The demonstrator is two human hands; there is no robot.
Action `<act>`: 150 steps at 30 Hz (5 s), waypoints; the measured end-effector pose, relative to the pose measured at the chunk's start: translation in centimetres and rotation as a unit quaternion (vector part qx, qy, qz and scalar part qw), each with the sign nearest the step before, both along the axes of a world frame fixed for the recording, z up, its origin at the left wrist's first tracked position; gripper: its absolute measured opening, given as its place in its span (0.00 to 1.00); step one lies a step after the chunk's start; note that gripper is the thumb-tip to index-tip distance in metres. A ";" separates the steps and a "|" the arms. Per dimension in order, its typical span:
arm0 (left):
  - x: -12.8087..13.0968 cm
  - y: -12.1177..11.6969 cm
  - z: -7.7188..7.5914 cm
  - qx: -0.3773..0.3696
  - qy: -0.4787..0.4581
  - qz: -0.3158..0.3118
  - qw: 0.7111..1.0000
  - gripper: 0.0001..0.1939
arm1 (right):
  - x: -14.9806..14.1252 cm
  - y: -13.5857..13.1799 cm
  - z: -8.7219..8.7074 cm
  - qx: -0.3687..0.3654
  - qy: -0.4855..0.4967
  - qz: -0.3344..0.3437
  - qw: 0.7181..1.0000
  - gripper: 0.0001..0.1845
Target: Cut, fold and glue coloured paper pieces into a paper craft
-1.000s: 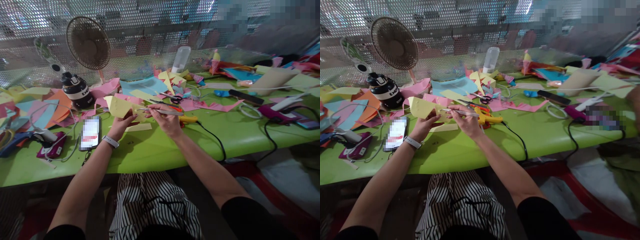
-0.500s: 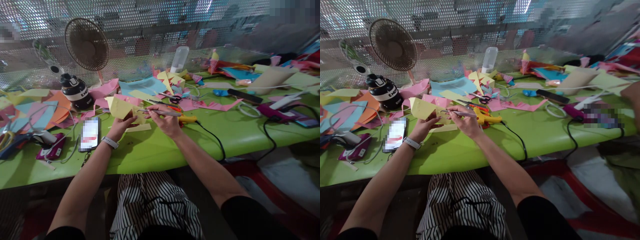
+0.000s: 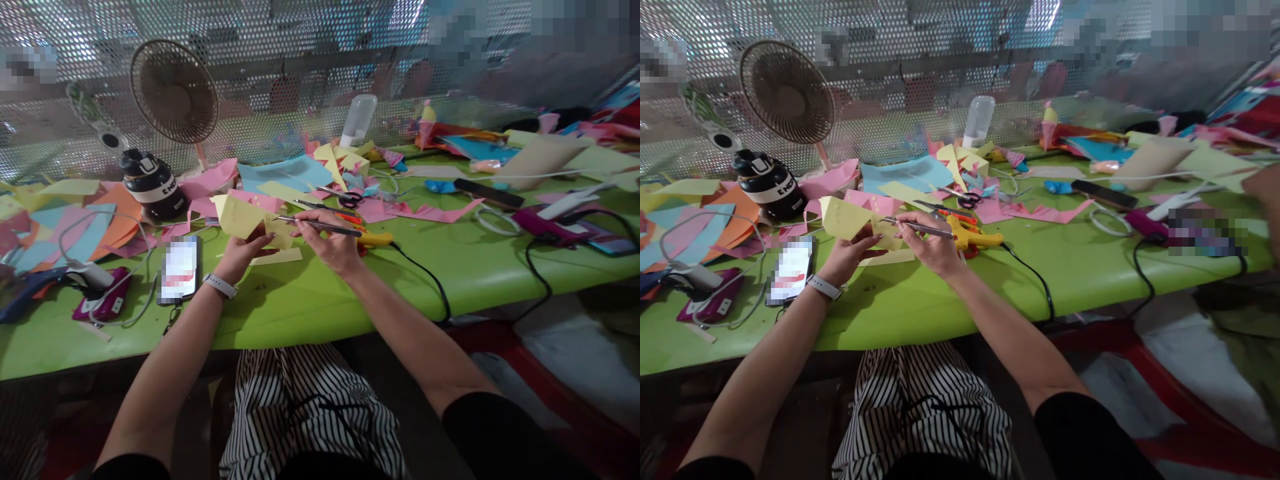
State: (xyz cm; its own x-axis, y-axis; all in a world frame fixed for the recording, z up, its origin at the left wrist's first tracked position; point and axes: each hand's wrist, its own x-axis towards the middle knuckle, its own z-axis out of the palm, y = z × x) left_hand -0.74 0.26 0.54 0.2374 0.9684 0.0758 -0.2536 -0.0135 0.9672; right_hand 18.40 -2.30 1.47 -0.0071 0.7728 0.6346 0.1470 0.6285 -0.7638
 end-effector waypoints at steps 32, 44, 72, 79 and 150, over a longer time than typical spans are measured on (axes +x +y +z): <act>-0.4 0.2 0.0 -0.013 -0.036 -0.073 0.997 0.17 | -0.7 1.3 -0.8 -0.088 0.177 0.090 0.976 0.18; -0.3 0.2 0.2 -0.009 -0.052 -0.052 0.997 0.17 | -0.6 1.1 -0.8 -0.108 0.161 0.073 0.978 0.19; -2.4 2.6 0.4 0.011 -0.107 0.100 0.989 0.18 | 0.8 3.7 -2.6 -0.054 0.029 -0.092 0.994 0.12; -2.1 2.4 0.3 0.005 -0.150 0.127 0.981 0.18 | 1.2 3.1 -3.1 -0.078 -0.302 -0.088 0.946 0.20; -0.7 0.0 0.3 -0.056 -0.054 -0.034 0.996 0.22 | -0.6 2.2 0.0 -0.195 0.013 0.067 0.979 0.25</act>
